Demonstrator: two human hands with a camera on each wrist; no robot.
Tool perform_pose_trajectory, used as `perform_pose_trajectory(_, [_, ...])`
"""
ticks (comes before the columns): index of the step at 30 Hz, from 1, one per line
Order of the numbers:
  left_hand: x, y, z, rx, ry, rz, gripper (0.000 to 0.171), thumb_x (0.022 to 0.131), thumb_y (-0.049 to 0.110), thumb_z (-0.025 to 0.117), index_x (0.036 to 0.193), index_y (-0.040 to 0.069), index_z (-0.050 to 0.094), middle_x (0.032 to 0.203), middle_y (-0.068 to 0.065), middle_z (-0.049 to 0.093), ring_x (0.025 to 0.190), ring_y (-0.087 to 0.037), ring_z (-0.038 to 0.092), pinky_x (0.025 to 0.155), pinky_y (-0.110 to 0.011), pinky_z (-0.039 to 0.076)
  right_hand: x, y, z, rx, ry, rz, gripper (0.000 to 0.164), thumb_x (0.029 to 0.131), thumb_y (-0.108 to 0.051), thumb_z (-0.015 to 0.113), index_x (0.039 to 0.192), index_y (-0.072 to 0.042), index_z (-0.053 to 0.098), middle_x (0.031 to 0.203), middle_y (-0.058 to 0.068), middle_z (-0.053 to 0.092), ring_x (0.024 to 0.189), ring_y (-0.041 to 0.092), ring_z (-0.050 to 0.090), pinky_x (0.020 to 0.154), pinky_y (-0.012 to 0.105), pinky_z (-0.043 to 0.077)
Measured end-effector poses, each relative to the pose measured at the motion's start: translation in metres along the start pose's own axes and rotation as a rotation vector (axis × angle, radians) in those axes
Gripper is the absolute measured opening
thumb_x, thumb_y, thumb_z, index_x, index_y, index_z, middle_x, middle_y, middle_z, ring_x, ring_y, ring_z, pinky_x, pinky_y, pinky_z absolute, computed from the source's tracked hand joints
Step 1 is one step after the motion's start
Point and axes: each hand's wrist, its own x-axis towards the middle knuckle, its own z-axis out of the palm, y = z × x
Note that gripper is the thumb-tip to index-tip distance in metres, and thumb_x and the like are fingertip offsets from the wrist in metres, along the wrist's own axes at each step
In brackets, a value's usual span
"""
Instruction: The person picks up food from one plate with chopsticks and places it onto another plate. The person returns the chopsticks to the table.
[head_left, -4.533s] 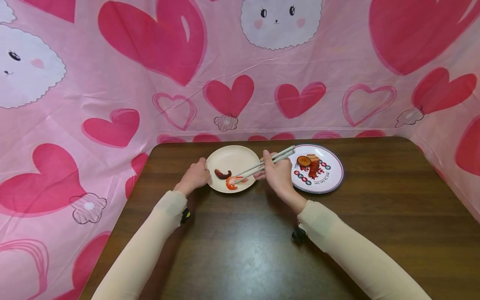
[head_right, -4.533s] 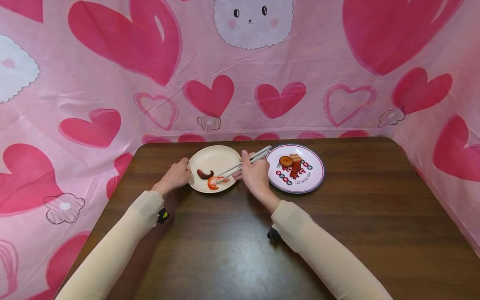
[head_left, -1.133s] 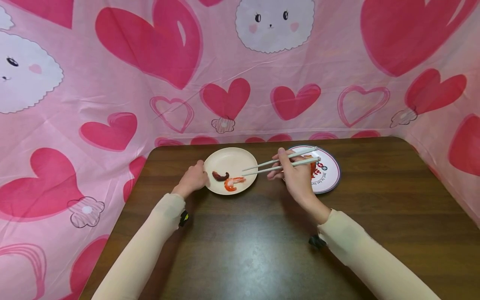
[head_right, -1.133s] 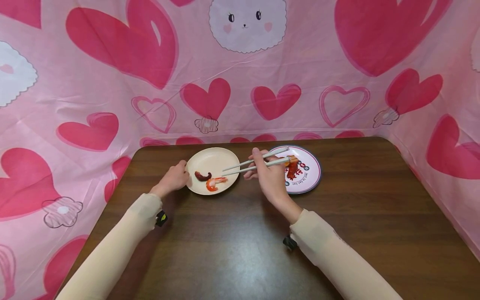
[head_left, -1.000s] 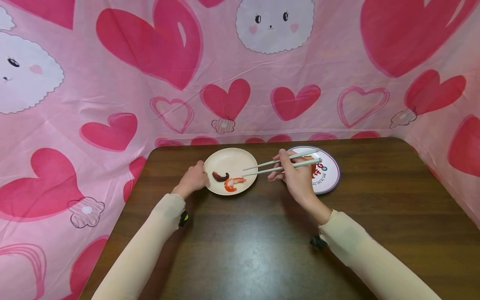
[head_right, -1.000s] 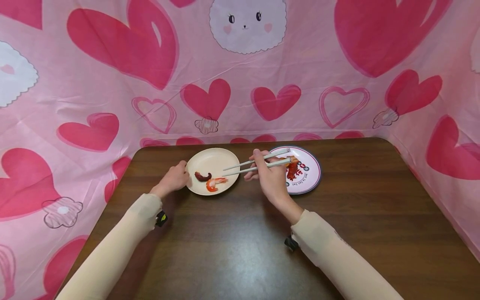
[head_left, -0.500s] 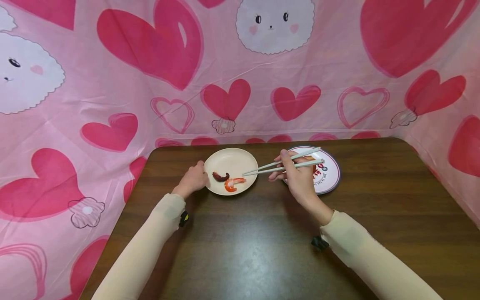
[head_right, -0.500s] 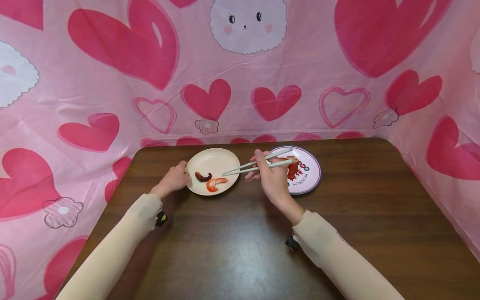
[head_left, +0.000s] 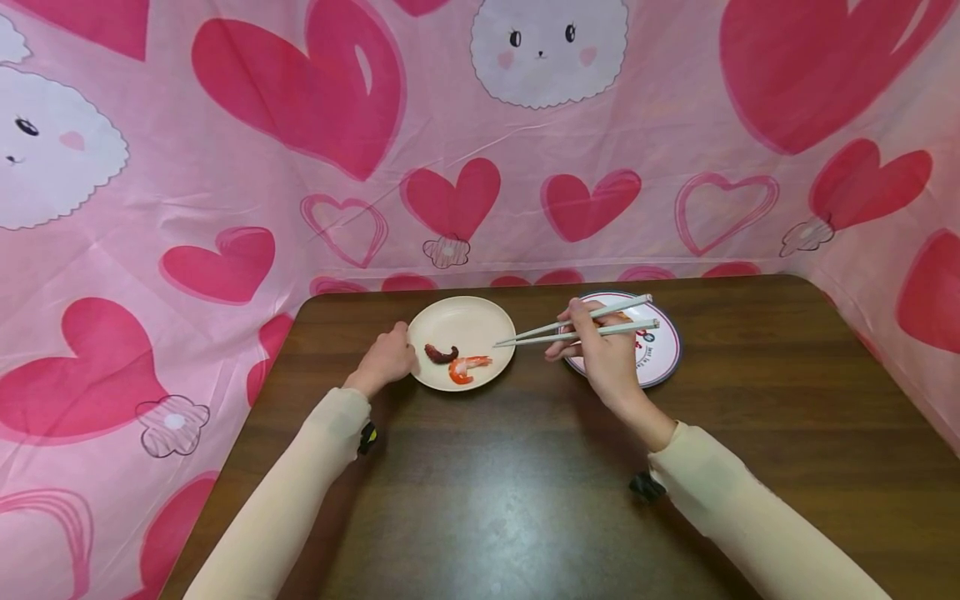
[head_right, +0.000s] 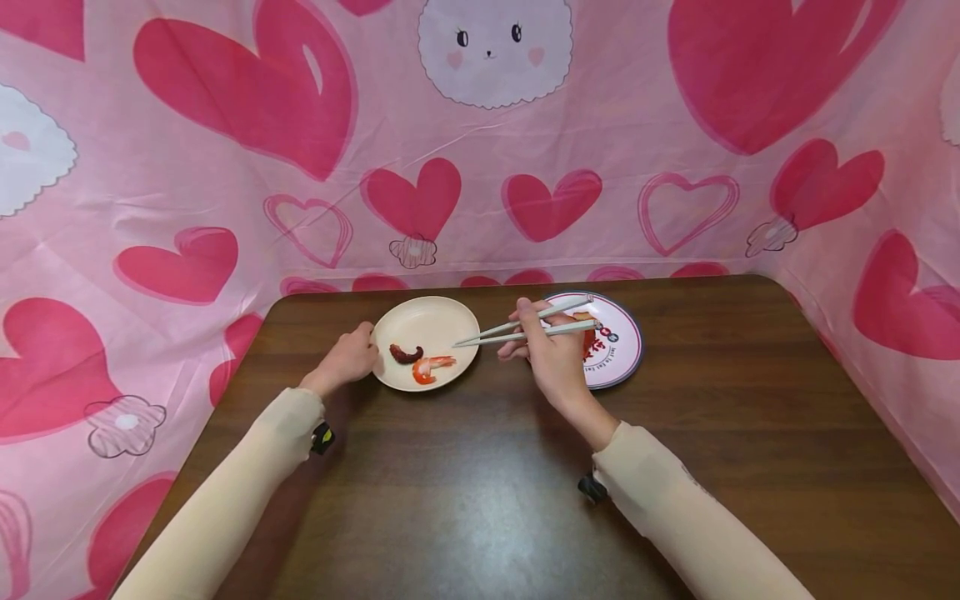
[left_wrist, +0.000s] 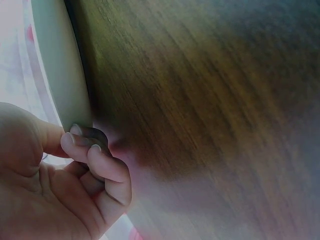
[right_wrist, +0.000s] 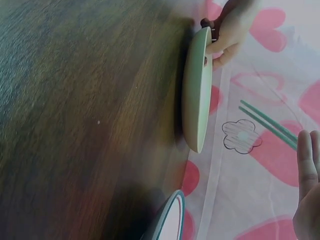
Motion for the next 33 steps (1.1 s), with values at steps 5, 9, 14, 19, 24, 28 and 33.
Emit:
perform_pose_trajectory(5, [0.000, 0.000, 0.000, -0.002, 0.003, 0.005, 0.041, 0.102, 0.011, 0.053, 0.138, -0.005, 0.042, 0.112, -0.024, 0.063, 0.092, -0.034, 0.060, 0.087, -0.048, 0.051, 0.001, -0.001, -0.006, 0.001, 0.009, -0.015, 0.037, 0.111, -0.017, 0.055, 0.103, 0.019, 0.062, 0.078, 0.031, 0.061, 0.056, 0.027, 0.071, 0.057, 0.044, 0.059])
perform_pose_trajectory(9, [0.000, 0.001, 0.000, -0.002, 0.005, 0.006, 0.042, 0.102, 0.011, 0.052, 0.139, -0.005, 0.042, 0.111, -0.024, 0.063, 0.092, -0.034, 0.061, 0.087, -0.048, 0.051, 0.001, -0.002, -0.010, 0.030, 0.025, -0.019, 0.036, 0.111, -0.014, 0.055, 0.103, 0.019, 0.063, 0.078, 0.030, 0.061, 0.055, 0.026, 0.071, 0.056, 0.045, 0.059])
perform_pose_trajectory(14, [0.000, 0.001, 0.000, 0.000, 0.006, 0.010, 0.040, 0.101, 0.010, 0.053, 0.137, -0.005, 0.042, 0.109, -0.023, 0.063, 0.091, -0.034, 0.060, 0.085, -0.047, 0.050, 0.002, -0.002, -0.017, 0.001, 0.071, -0.039, 0.029, 0.110, -0.012, 0.056, 0.098, 0.010, 0.070, 0.074, 0.016, 0.068, 0.054, 0.024, 0.071, 0.055, 0.038, 0.059])
perform_pose_trajectory(19, [0.000, 0.001, 0.000, 0.001, 0.003, 0.010, 0.041, 0.101, 0.010, 0.054, 0.137, -0.005, 0.042, 0.110, -0.023, 0.064, 0.091, -0.034, 0.061, 0.085, -0.047, 0.051, 0.004, -0.002, -0.027, -0.037, 0.097, -0.067, 0.028, 0.109, -0.013, 0.057, 0.097, 0.009, 0.070, 0.073, 0.016, 0.069, 0.055, 0.022, 0.071, 0.057, 0.036, 0.059])
perform_pose_trajectory(24, [-0.001, 0.001, -0.001, 0.000, 0.009, 0.012, 0.039, 0.101, 0.009, 0.055, 0.135, -0.005, 0.043, 0.109, -0.023, 0.064, 0.090, -0.034, 0.061, 0.084, -0.047, 0.051, 0.007, -0.007, -0.036, 0.014, 0.123, -0.090, 0.038, 0.108, -0.015, 0.060, 0.098, 0.021, 0.063, 0.075, 0.018, 0.071, 0.055, 0.024, 0.071, 0.057, 0.038, 0.059])
perform_pose_trajectory(28, [-0.002, 0.002, -0.001, 0.002, 0.010, 0.008, 0.038, 0.100, 0.009, 0.056, 0.134, -0.004, 0.044, 0.108, -0.023, 0.064, 0.091, -0.034, 0.061, 0.084, -0.047, 0.051, 0.010, -0.011, -0.046, 0.035, 0.156, -0.112, 0.040, 0.108, -0.015, 0.061, 0.097, 0.024, 0.060, 0.074, 0.015, 0.072, 0.055, 0.023, 0.071, 0.056, 0.035, 0.058])
perform_pose_trajectory(33, [0.000, 0.001, 0.000, 0.004, 0.008, 0.004, 0.039, 0.101, 0.010, 0.055, 0.136, -0.004, 0.043, 0.109, -0.023, 0.064, 0.091, -0.034, 0.061, 0.085, -0.047, 0.050, 0.014, -0.015, -0.060, 0.008, 0.199, -0.143, 0.040, 0.108, -0.016, 0.061, 0.096, 0.022, 0.063, 0.073, 0.014, 0.072, 0.054, 0.022, 0.071, 0.055, 0.035, 0.058])
